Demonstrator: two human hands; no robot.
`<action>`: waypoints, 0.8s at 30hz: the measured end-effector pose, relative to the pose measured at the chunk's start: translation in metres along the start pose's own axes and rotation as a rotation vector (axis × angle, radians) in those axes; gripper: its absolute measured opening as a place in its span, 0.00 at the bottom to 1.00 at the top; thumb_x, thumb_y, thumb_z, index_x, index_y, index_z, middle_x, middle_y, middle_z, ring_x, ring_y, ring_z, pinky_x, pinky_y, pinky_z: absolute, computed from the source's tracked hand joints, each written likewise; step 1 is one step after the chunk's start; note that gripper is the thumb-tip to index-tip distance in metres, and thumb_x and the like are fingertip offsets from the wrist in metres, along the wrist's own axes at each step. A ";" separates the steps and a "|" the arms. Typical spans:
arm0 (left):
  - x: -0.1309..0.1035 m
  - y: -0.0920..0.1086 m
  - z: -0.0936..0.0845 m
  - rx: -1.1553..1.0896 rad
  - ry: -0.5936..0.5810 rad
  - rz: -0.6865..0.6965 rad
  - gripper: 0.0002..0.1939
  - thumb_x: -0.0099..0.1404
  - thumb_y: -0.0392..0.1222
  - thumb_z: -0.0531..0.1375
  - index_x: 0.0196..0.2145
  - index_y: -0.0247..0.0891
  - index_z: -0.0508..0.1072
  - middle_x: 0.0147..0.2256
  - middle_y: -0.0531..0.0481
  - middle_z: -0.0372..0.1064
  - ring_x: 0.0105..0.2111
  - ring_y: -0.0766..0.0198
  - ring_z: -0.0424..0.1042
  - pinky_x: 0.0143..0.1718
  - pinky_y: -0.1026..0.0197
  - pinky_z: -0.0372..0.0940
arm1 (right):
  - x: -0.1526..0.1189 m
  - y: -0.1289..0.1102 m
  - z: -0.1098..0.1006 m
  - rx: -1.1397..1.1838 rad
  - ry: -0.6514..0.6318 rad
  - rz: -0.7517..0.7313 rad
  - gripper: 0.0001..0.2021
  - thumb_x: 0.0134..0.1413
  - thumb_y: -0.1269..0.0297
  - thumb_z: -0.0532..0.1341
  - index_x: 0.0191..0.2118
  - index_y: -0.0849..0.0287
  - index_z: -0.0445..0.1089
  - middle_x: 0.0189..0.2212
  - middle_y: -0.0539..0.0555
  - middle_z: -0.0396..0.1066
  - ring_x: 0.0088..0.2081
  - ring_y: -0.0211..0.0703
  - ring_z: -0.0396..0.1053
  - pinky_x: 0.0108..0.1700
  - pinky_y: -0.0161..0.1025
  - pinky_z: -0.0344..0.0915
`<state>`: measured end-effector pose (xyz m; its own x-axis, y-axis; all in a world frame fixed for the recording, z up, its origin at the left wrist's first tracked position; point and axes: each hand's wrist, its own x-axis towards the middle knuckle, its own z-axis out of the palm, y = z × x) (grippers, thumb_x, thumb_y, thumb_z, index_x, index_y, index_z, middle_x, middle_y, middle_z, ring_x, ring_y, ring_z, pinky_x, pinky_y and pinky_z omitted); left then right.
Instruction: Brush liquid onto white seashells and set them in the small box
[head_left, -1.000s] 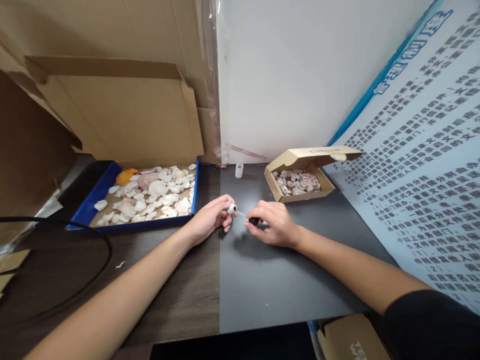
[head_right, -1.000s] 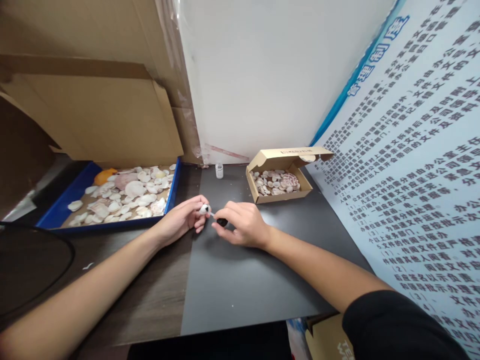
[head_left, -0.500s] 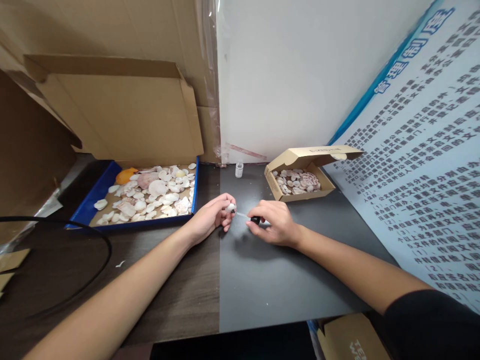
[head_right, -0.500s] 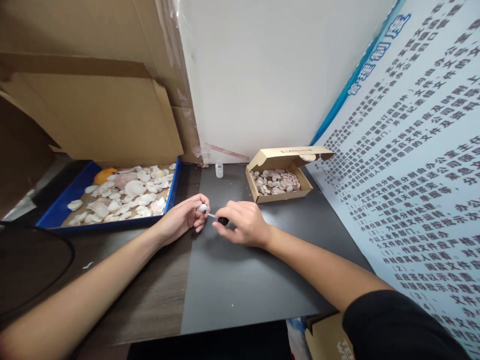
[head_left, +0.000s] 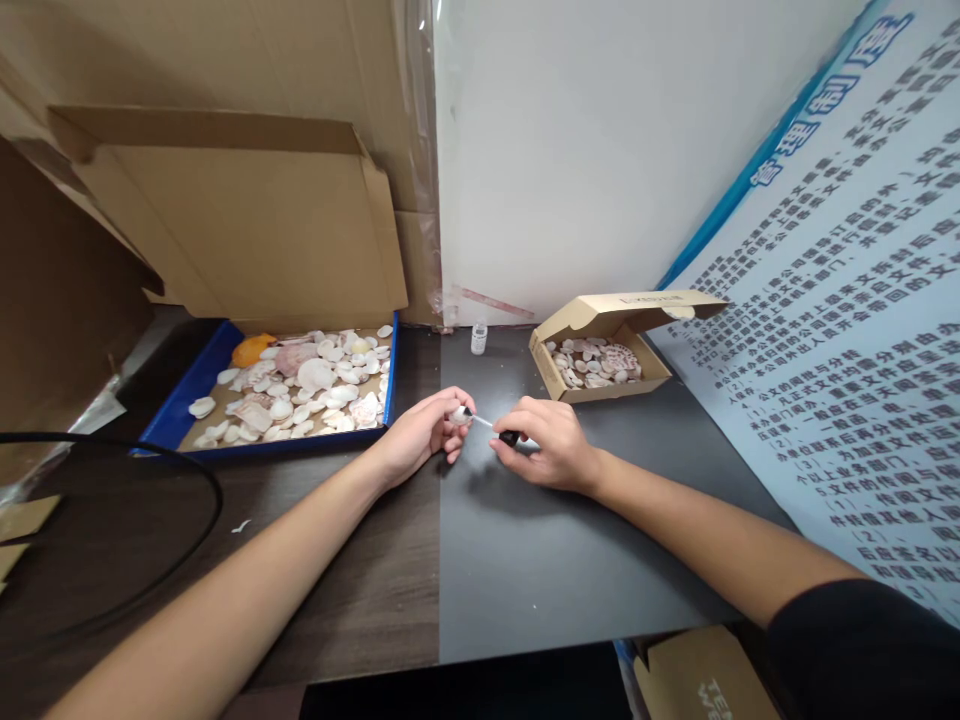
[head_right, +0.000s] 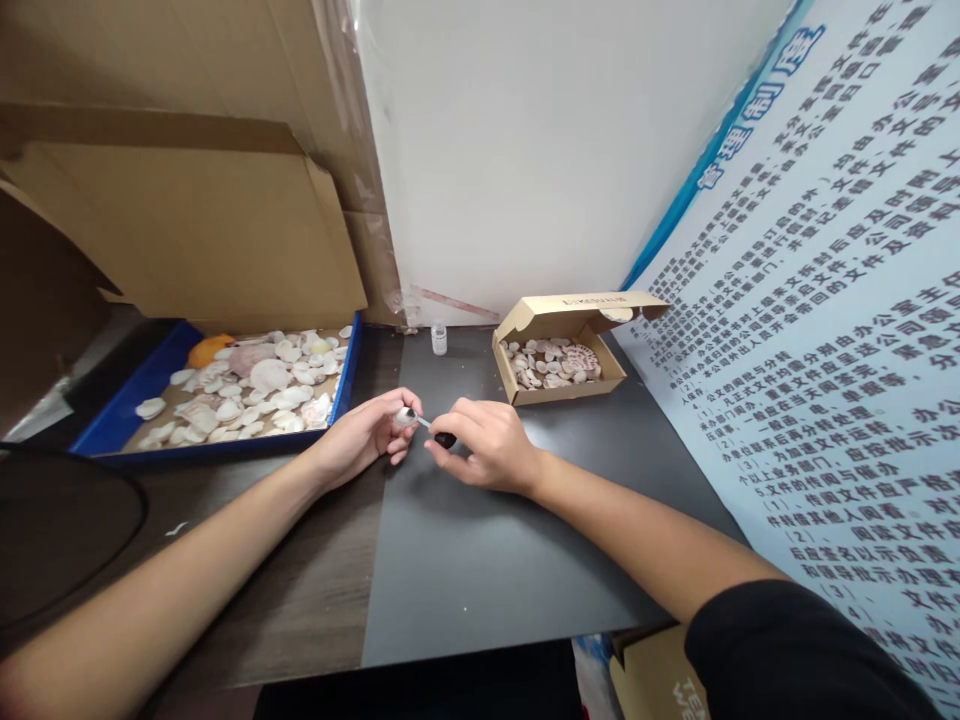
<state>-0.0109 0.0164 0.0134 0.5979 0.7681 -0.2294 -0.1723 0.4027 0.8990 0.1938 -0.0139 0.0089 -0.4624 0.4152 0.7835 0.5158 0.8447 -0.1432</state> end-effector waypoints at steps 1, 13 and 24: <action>0.000 0.000 0.000 0.005 0.003 -0.004 0.08 0.65 0.44 0.56 0.35 0.37 0.66 0.23 0.54 0.61 0.19 0.71 0.57 0.21 0.67 0.60 | 0.000 0.000 0.000 0.008 -0.012 0.003 0.04 0.61 0.66 0.60 0.34 0.57 0.67 0.22 0.48 0.69 0.22 0.35 0.64 0.26 0.34 0.60; 0.001 0.000 0.000 0.024 0.013 -0.003 0.09 0.64 0.45 0.56 0.34 0.36 0.68 0.22 0.53 0.61 0.19 0.70 0.58 0.21 0.67 0.60 | 0.000 0.000 0.000 0.037 -0.012 0.005 0.03 0.58 0.68 0.60 0.33 0.56 0.66 0.21 0.46 0.67 0.21 0.36 0.63 0.26 0.34 0.59; 0.001 -0.001 0.000 0.039 0.010 0.003 0.08 0.64 0.44 0.55 0.33 0.35 0.68 0.22 0.53 0.61 0.19 0.70 0.58 0.21 0.66 0.60 | 0.000 -0.001 0.000 0.048 0.000 0.002 0.02 0.58 0.68 0.60 0.35 0.56 0.67 0.21 0.46 0.66 0.21 0.36 0.62 0.26 0.34 0.58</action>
<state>-0.0101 0.0170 0.0126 0.5896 0.7742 -0.2301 -0.1438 0.3809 0.9134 0.1934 -0.0148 0.0086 -0.4610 0.4171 0.7833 0.4815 0.8590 -0.1740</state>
